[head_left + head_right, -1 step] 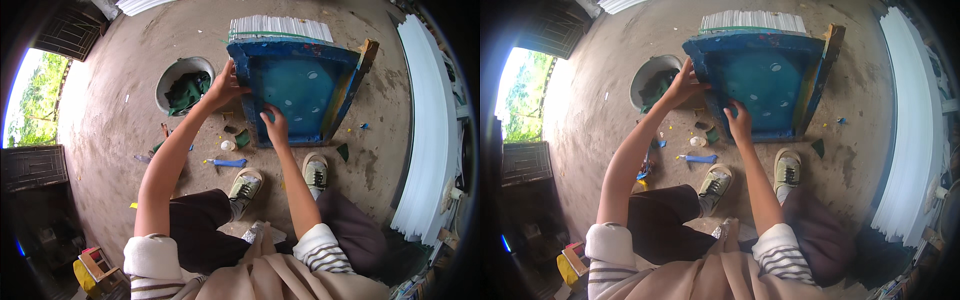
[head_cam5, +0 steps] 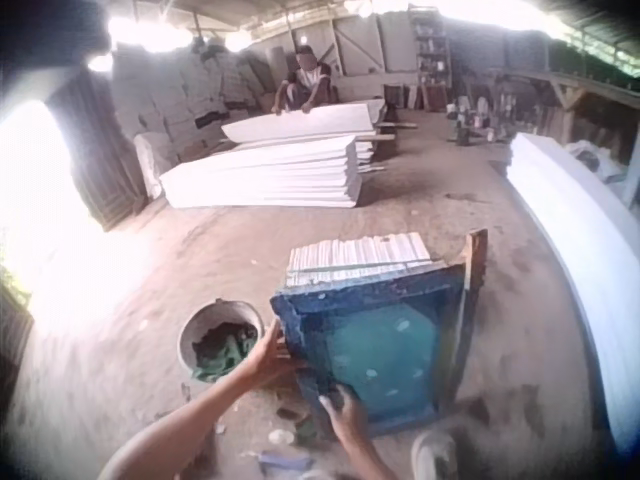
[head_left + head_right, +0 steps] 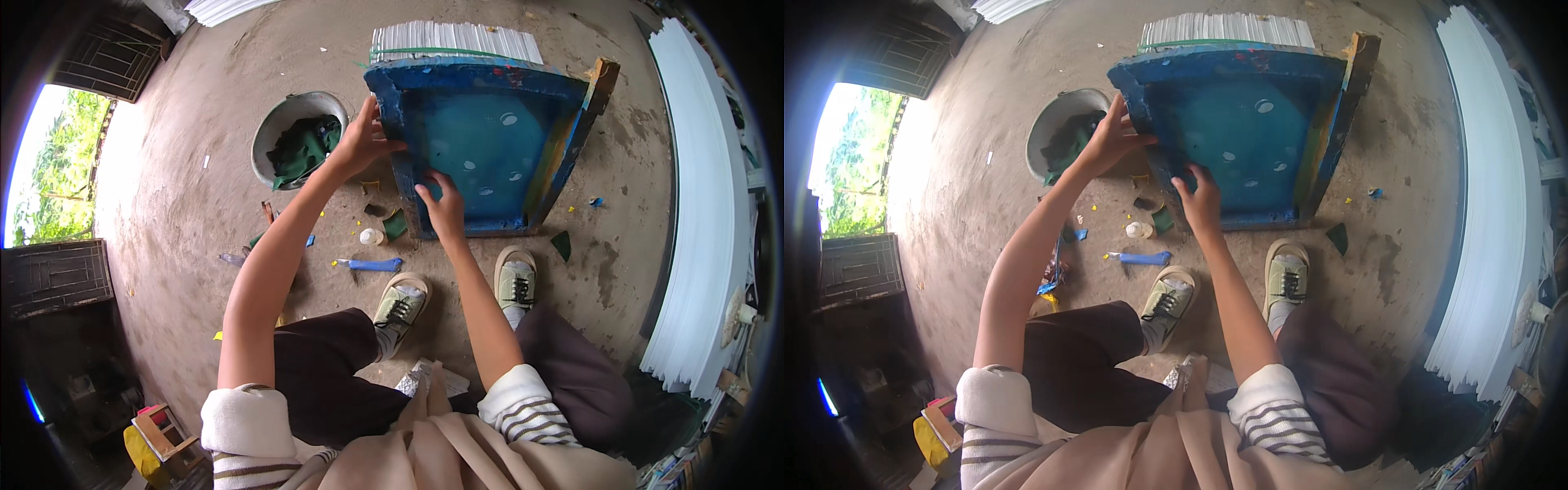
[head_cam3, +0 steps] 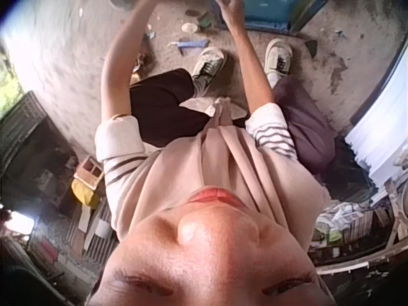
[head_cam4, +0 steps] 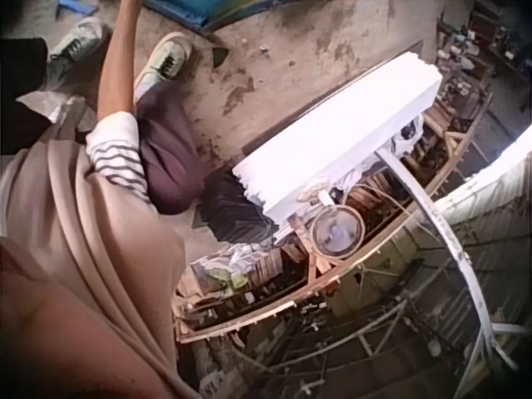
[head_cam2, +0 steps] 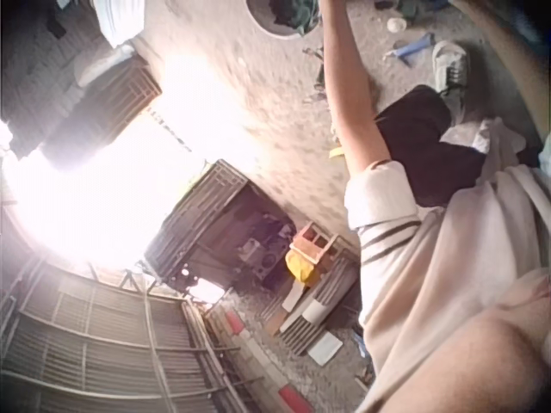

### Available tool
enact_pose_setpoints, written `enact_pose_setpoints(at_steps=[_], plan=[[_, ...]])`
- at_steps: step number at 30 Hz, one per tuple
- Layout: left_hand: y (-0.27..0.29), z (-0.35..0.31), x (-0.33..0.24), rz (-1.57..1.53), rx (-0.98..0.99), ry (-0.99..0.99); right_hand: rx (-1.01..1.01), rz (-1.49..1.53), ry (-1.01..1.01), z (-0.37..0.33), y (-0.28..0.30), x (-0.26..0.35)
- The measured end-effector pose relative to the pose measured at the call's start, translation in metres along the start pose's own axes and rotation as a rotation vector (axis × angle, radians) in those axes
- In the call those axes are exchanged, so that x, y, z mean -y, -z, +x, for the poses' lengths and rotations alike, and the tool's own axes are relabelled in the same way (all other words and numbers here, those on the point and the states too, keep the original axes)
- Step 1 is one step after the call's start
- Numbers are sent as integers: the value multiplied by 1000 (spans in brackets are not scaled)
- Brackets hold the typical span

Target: The person sits on the floor and cleans a blue rectangular tray. They use a green cloth to wipe the inside surface of the tray and then use a small bottle to apply a liquid to the cloth before continuing to wipe the tray.

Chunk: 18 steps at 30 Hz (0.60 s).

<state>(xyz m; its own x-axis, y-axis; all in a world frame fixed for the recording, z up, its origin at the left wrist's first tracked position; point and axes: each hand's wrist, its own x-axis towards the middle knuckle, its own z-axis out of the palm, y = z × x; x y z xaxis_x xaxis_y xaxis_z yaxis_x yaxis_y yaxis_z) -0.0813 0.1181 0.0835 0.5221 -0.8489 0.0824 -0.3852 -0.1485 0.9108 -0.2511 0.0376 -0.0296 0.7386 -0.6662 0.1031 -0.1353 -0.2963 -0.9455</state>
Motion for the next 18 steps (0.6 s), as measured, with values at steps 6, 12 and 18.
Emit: enact_pose_setpoints(at_steps=[6, 12, 18], plan=[[0, 9, -7, 54, -25, 65, -263, -27, -5, -2, -37, 21], [0, 14, 1, 148, -63, -13, -271, -44, 24, 10, -38, 14], [1, 30, 31, 80, -72, 50, 5, 316, -176, 30, 5, -18]])
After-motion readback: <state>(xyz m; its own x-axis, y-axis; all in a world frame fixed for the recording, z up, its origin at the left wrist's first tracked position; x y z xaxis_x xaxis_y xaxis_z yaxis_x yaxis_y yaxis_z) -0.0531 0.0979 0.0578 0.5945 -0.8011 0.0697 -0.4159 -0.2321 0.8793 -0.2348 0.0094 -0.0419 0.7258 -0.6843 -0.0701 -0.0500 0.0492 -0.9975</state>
